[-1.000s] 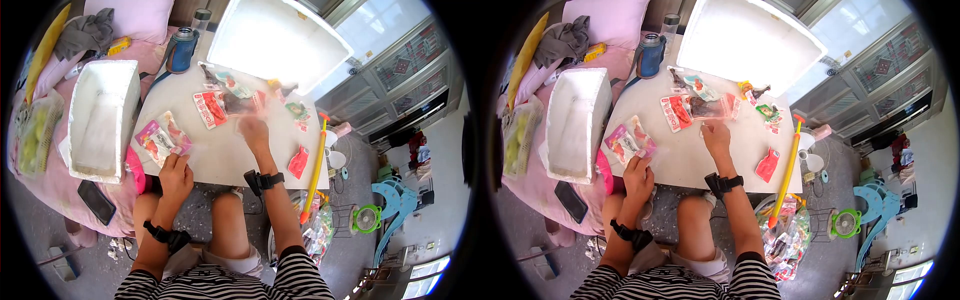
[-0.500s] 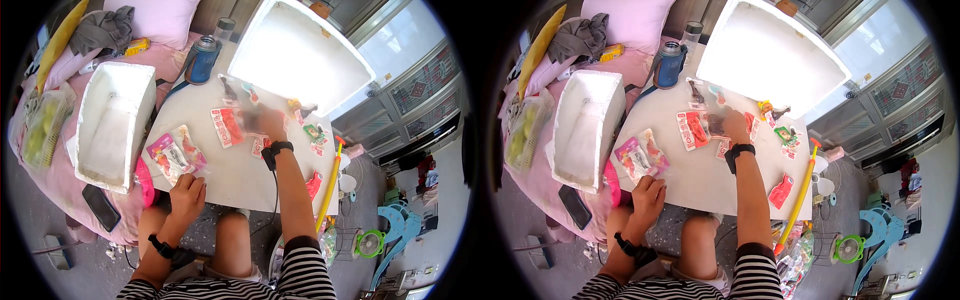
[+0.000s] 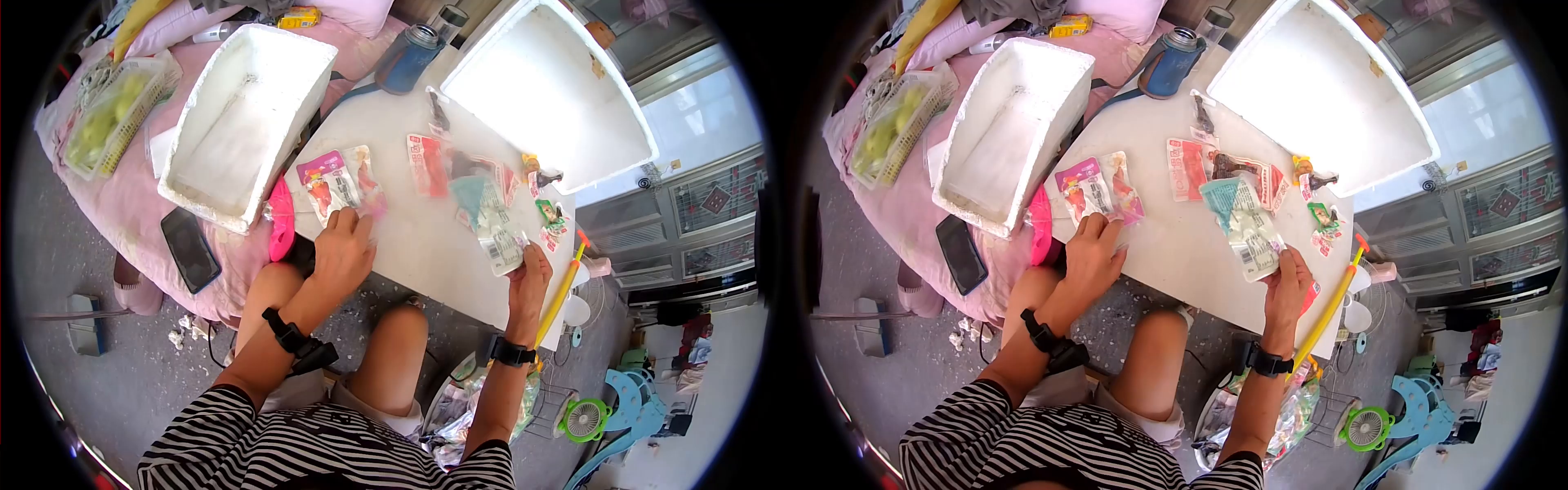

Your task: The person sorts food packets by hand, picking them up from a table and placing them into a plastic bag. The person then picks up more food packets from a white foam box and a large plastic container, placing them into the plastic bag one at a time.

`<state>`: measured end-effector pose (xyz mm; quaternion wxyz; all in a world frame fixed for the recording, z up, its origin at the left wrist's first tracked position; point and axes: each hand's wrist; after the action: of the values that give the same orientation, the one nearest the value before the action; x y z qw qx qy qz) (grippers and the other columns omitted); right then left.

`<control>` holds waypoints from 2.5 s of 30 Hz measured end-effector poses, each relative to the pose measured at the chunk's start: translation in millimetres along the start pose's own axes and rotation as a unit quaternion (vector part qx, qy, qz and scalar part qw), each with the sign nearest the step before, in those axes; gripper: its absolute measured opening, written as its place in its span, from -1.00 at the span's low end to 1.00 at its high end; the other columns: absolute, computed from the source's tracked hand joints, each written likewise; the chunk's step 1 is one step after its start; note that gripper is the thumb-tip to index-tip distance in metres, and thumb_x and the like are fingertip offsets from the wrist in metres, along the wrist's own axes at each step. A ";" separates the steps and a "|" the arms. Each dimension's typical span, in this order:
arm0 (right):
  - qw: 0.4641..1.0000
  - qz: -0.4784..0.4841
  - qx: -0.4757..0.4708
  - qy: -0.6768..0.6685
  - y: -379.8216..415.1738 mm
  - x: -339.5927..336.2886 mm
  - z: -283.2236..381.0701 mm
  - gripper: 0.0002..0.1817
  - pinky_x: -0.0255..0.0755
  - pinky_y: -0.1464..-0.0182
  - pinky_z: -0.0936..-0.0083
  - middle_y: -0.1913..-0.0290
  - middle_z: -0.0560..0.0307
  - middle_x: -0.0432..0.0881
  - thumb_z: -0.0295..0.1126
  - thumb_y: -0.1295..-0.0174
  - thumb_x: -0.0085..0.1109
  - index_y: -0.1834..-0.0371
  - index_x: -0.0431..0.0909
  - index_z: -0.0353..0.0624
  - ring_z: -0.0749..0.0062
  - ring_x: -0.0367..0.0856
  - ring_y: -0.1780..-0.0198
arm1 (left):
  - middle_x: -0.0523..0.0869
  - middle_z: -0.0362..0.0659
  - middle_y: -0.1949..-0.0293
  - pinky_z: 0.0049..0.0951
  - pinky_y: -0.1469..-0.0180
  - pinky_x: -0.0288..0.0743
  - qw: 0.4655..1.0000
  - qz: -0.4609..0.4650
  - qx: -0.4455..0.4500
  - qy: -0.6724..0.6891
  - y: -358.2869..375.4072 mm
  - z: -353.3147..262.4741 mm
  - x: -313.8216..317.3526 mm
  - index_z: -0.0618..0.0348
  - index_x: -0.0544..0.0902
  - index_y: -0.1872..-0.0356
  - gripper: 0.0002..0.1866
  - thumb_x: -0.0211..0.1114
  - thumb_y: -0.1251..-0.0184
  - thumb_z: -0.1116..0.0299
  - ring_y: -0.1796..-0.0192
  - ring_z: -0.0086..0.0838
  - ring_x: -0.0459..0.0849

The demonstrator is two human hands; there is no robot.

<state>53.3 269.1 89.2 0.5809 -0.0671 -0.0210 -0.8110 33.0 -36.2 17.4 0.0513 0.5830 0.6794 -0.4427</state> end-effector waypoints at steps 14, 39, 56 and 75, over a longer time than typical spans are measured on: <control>0.992 0.064 0.112 0.008 112.3 45.8 -57.1 -0.73 0.44 0.21 0.67 0.26 0.17 0.66 -0.41 -0.42 -0.06 0.09 0.57 -0.41 0.65 0.56 0.30 | 0.59 -0.04 0.32 -0.23 0.27 0.54 0.997 -0.036 -0.059 -0.016 8.0 23.1 4.7 0.17 0.64 0.17 -0.63 0.29 0.13 0.60 0.23 -0.16 0.63; 0.995 -0.033 0.034 0.089 107.1 96.7 -111.2 -0.72 0.41 0.37 0.71 0.32 0.23 0.61 -0.35 -0.46 -0.07 0.01 0.55 -0.33 0.67 0.49 0.40 | 0.53 -0.07 0.44 -0.24 0.41 0.45 0.998 -0.035 0.047 0.038 16.7 11.9 -10.8 0.24 0.63 0.34 -0.85 0.31 0.00 0.59 0.37 -0.17 0.59; 0.961 -0.010 0.074 -0.265 67.5 162.9 -128.6 -0.69 0.58 -0.05 0.41 0.01 -0.02 0.60 -0.43 -0.46 -0.07 -0.12 0.45 -0.44 0.35 0.62 0.03 | 0.52 -0.05 0.44 -0.28 0.41 0.43 0.994 -0.076 0.028 0.080 9.5 13.2 -19.7 0.30 0.65 0.28 -0.81 0.30 -0.02 0.62 0.39 -0.18 0.58; 0.962 0.061 0.229 -0.133 52.5 189.7 -111.8 -0.83 0.45 0.64 0.63 0.51 0.11 0.60 -0.45 -0.29 0.10 0.40 0.54 -0.33 0.54 0.53 0.61 | 0.54 -0.06 0.45 -0.29 0.41 0.45 0.995 -0.060 0.038 0.065 8.4 10.5 -17.8 0.28 0.68 0.25 -0.77 0.26 -0.02 0.65 0.39 -0.20 0.58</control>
<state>33.6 61.4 1.5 0.6212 -0.0403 -0.2794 -0.7311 41.0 -57.0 17.0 -0.0424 0.5700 0.6978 -0.4317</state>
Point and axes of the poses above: each hand's wrist, its own y-axis away from the middle knuckle, its own x-axis out of the palm, z = x × y
